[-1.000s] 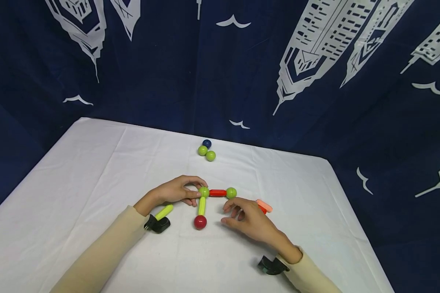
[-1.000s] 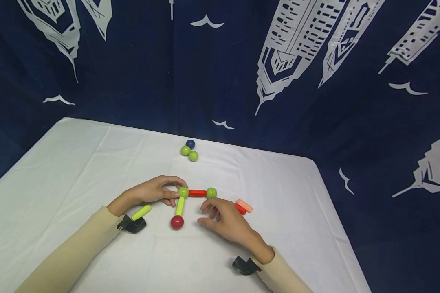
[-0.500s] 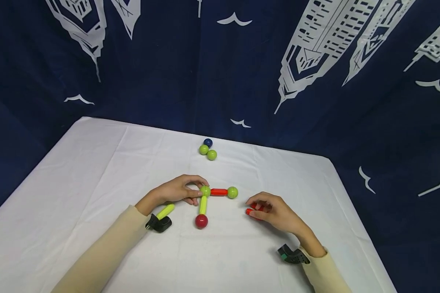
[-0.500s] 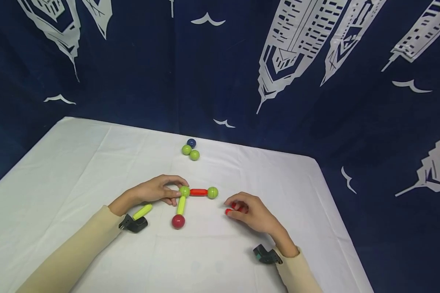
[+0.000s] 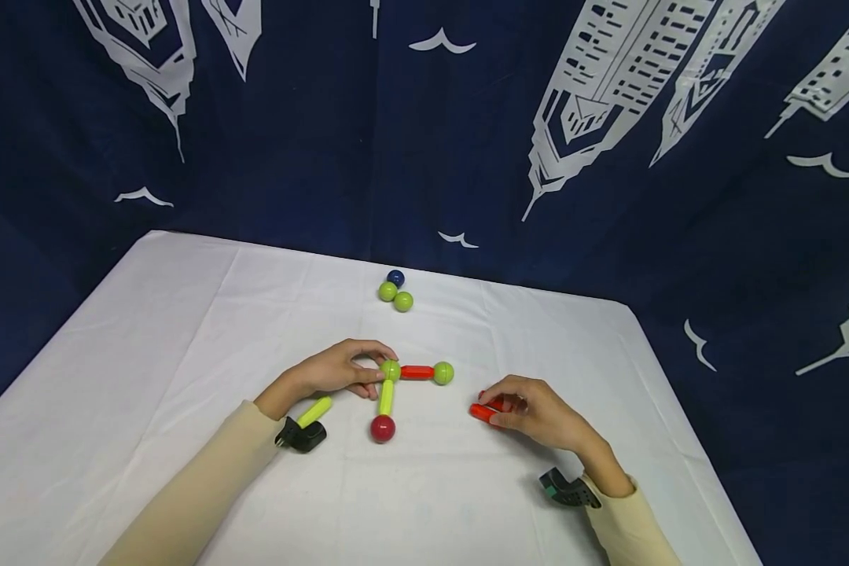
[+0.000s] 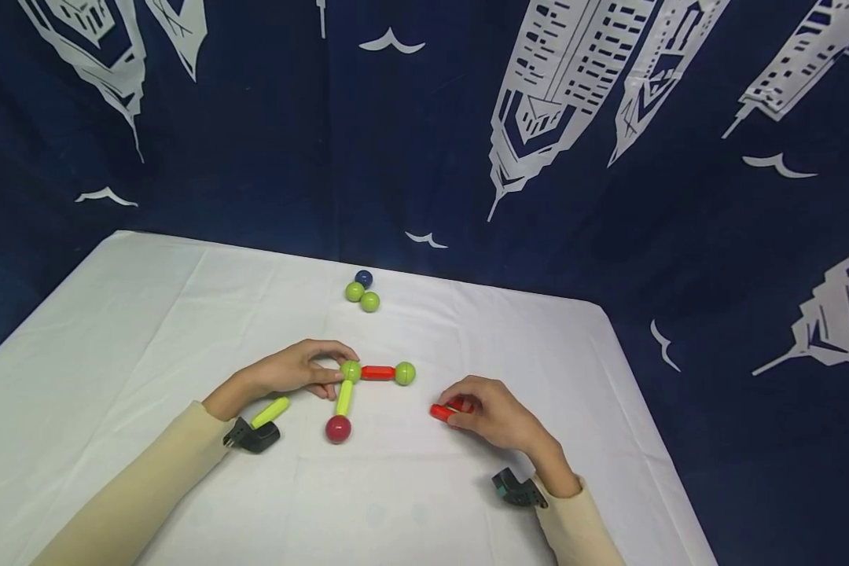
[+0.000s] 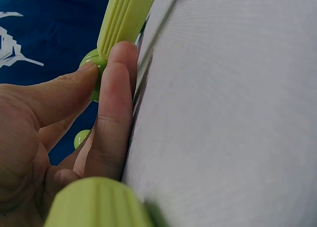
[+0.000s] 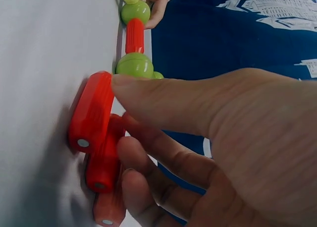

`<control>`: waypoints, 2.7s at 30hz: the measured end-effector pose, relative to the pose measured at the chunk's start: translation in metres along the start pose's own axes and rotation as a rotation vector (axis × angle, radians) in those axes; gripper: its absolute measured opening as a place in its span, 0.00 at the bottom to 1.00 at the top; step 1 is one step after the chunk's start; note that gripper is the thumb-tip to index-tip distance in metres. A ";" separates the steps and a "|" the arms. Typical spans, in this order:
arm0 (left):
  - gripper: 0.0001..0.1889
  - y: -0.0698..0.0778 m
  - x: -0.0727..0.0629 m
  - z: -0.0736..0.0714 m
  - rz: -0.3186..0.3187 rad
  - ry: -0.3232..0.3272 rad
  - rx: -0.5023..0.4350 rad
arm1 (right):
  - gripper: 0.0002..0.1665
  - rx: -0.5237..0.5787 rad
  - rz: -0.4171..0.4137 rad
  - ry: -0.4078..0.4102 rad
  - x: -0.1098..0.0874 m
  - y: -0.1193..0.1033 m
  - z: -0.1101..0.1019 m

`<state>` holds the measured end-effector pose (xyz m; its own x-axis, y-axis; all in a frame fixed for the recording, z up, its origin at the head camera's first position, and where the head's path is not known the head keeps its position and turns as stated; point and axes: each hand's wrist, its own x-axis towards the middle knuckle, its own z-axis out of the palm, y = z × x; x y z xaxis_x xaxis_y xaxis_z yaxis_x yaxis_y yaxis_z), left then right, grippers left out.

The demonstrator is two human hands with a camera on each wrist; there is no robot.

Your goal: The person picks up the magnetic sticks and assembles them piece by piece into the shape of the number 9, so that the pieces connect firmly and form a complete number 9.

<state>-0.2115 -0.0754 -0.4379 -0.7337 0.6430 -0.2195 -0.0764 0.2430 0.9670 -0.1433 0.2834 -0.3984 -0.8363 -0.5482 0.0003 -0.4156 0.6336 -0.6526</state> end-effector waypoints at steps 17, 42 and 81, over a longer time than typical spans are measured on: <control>0.18 0.001 0.000 0.002 0.006 -0.004 0.005 | 0.20 -0.185 0.030 0.056 -0.001 -0.007 0.011; 0.18 0.001 0.001 0.001 -0.016 0.008 -0.004 | 0.13 -0.277 0.069 0.080 0.006 -0.019 0.019; 0.18 0.000 0.000 0.000 -0.004 -0.001 0.009 | 0.15 -0.102 -0.158 -0.075 0.029 -0.052 0.053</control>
<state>-0.2118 -0.0752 -0.4376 -0.7327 0.6426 -0.2240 -0.0737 0.2522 0.9649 -0.1269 0.2058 -0.4052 -0.7307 -0.6817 0.0378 -0.5766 0.5865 -0.5688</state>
